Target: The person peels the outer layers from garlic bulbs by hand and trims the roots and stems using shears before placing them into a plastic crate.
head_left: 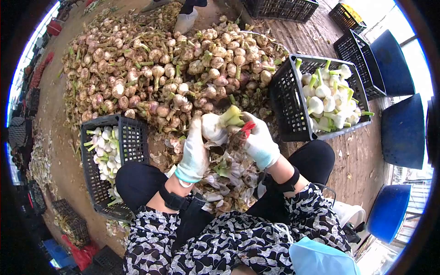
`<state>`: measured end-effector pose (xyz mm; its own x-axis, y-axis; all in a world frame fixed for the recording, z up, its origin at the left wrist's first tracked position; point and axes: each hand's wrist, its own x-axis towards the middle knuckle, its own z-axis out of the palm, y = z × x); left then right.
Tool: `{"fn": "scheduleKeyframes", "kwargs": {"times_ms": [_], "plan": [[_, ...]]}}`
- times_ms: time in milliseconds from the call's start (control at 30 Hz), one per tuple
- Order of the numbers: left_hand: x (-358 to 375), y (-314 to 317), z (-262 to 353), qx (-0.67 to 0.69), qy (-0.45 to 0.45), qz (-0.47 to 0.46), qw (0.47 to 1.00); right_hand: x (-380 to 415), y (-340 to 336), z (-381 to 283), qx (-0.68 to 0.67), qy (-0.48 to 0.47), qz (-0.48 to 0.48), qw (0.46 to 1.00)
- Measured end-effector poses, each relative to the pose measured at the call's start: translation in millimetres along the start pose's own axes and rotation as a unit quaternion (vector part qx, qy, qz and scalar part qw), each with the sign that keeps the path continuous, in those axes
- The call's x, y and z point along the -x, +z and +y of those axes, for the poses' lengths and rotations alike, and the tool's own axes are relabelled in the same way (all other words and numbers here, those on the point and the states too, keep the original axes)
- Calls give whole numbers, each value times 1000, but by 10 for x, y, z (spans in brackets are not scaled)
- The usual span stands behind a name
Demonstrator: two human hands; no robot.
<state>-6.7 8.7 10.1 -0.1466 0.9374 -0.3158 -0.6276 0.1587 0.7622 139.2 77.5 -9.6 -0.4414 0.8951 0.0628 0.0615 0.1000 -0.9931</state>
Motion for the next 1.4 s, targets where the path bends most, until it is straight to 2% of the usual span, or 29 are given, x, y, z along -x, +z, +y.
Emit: {"fn": "scheduleKeyframes", "kwargs": {"times_ms": [33,100,167,200,233,300,333,367,433,467,500,533,567,633,667,700,767,800,833,900,967,1000,1033,1067,1133,1233,1300,1367,1400], "plan": [[-6,9,3,-74,16,-9,997,-15,4,29,-80,37,23,996],[33,67,48,-106,45,-15,993,3,-56,-54,-55,48,0,997],[81,126,98,-170,103,-24,980,38,-74,-270,146,-71,9,987],[60,49,145,-39,37,-59,997,55,-106,-320,90,-16,-15,996],[73,39,203,5,10,-89,996,44,-157,-523,-154,134,-54,977],[32,-128,215,100,-61,-167,979,57,-253,-285,-479,182,-78,855],[30,-112,218,100,-61,-167,979,66,-300,-202,-699,246,-65,668],[32,-83,221,75,-47,-148,985,85,-299,-135,-699,246,-65,668],[50,-25,214,50,-34,-128,990,73,-217,-219,-506,229,8,831],[58,2,209,-31,32,-107,993,82,-267,-320,-368,187,-82,907],[63,20,222,-113,98,-87,985,76,-298,-458,-218,138,-168,952],[82,15,256,-181,101,-48,977,87,-263,-444,-149,101,-161,970],[64,-25,248,-182,99,-46,977,100,-221,-422,-79,66,-154,983],[37,-74,238,-217,134,-117,960,-16,-324,-220,-122,-67,-44,989],[94,5,225,-121,107,-115,980,-54,-494,-216,-2,20,-11,1000],[112,-12,220,-120,107,-115,980,-87,-501,-50,-337,71,91,935],[141,-68,211,21,-5,-115,993,-204,-599,109,-246,87,185,947],[131,-65,263,44,-36,-139,989,-161,-656,-23,-34,110,72,991],[132,-74,269,44,-36,-139,989,-125,-658,-39,186,117,-79,972],[135,-102,269,4,-19,-123,992,73,-442,-7,403,8,-208,891],[130,-148,256,-61,15,-90,994,126,-421,208,416,-22,-206,885],[114,-191,237,-205,73,-74,973,65,-375,136,201,34,-164,965],[81,-234,206,-346,133,-60,927,-13,-339,10,-24,85,-110,990],[66,-249,154,-343,128,-66,928,-76,-324,-312,35,128,-127,983],[75,-183,152,-383,138,-90,909,-88,-262,-418,46,121,-134,982],[134,-155,229,-342,34,-123,931,-102,-208,-379,176,63,-170,968],[156,-171,240,-289,0,-133,948,-137,-277,-368,51,77,-219,971],[161,-173,245,-237,-32,-141,961,-90,-342,-184,-4,109,-171,979],[154,-167,228,-199,-25,-133,971,-113,-389,-362,190,70,-156,967]]}}
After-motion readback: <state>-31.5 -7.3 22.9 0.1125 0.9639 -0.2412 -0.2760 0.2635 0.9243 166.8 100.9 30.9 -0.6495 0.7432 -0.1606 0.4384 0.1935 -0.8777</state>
